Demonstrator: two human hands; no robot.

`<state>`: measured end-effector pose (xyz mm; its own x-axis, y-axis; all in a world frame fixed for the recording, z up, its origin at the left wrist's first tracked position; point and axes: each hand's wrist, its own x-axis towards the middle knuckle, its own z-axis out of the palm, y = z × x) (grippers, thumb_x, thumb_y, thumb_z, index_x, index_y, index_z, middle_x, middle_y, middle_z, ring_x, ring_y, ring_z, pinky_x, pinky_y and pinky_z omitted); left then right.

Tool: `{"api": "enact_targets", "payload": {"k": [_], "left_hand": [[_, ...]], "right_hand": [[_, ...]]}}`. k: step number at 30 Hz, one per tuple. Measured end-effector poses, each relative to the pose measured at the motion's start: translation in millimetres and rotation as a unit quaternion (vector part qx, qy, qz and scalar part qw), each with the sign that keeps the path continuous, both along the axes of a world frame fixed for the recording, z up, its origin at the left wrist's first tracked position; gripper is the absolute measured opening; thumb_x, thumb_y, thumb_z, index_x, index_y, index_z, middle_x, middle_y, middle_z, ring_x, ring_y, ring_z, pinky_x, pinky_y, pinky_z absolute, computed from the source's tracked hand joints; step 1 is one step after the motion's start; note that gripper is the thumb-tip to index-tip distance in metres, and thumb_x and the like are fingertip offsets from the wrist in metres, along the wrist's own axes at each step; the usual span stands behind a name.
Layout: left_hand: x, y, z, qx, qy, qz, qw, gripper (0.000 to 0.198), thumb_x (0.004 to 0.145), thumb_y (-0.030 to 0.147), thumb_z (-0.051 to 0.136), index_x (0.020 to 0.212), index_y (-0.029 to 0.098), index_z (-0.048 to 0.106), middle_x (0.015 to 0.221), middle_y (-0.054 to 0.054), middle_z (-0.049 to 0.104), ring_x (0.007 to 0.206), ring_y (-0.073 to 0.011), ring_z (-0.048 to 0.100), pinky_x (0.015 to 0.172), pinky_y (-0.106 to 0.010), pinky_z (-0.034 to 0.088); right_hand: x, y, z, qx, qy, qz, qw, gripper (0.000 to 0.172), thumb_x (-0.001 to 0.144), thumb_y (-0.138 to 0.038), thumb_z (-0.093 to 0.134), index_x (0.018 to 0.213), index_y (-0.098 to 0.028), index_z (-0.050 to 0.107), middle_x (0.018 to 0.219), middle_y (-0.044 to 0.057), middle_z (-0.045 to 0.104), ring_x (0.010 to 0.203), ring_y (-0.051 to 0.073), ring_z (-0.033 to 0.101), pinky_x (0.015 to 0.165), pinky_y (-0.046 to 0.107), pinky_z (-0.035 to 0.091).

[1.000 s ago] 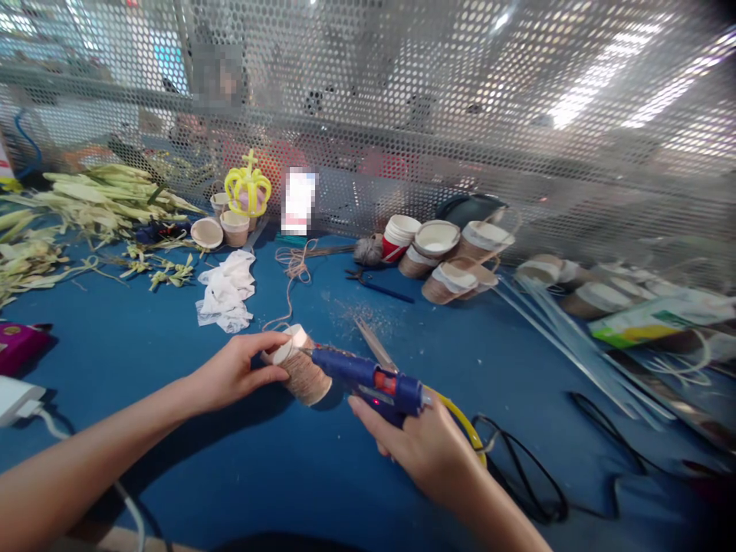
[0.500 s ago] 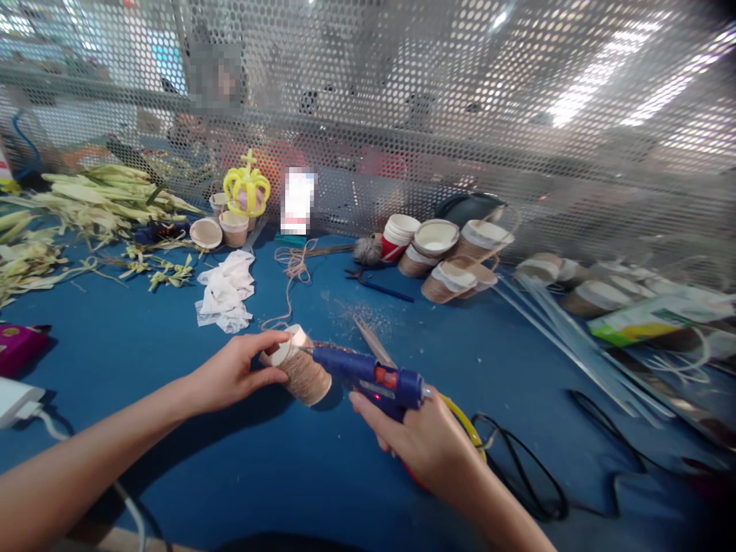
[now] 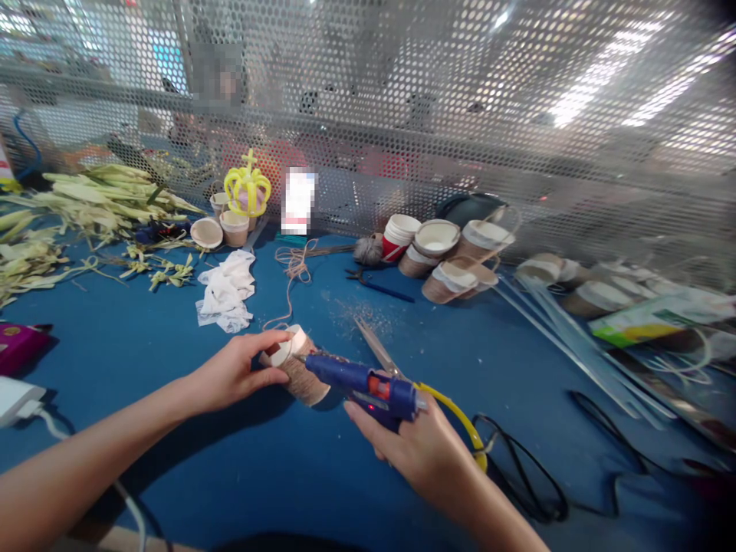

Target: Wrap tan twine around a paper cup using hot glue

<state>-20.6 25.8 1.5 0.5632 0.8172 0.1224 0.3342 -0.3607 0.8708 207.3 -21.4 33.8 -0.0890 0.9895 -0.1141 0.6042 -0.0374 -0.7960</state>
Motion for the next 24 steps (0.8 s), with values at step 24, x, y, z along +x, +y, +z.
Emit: {"api": "enact_targets", "payload": {"k": [24], "left_hand": [[-1.7, -0.1, 0.9, 0.028, 0.072, 0.013, 0.997, 0.037, 0.08, 0.025, 0.055, 0.115, 0.015, 0.049, 0.104, -0.01, 0.063, 0.088, -0.0205, 0.058, 0.077, -0.033, 0.045]], "right_hand": [[5.0, 11.9, 4.2, -0.072, -0.077, -0.044, 0.993, 0.025, 0.068, -0.04, 0.053, 0.057, -0.018, 0.055, 0.037, -0.002, 0.049, 0.036, 0.012, 0.049, 0.041, 0.023, 0.041]]}}
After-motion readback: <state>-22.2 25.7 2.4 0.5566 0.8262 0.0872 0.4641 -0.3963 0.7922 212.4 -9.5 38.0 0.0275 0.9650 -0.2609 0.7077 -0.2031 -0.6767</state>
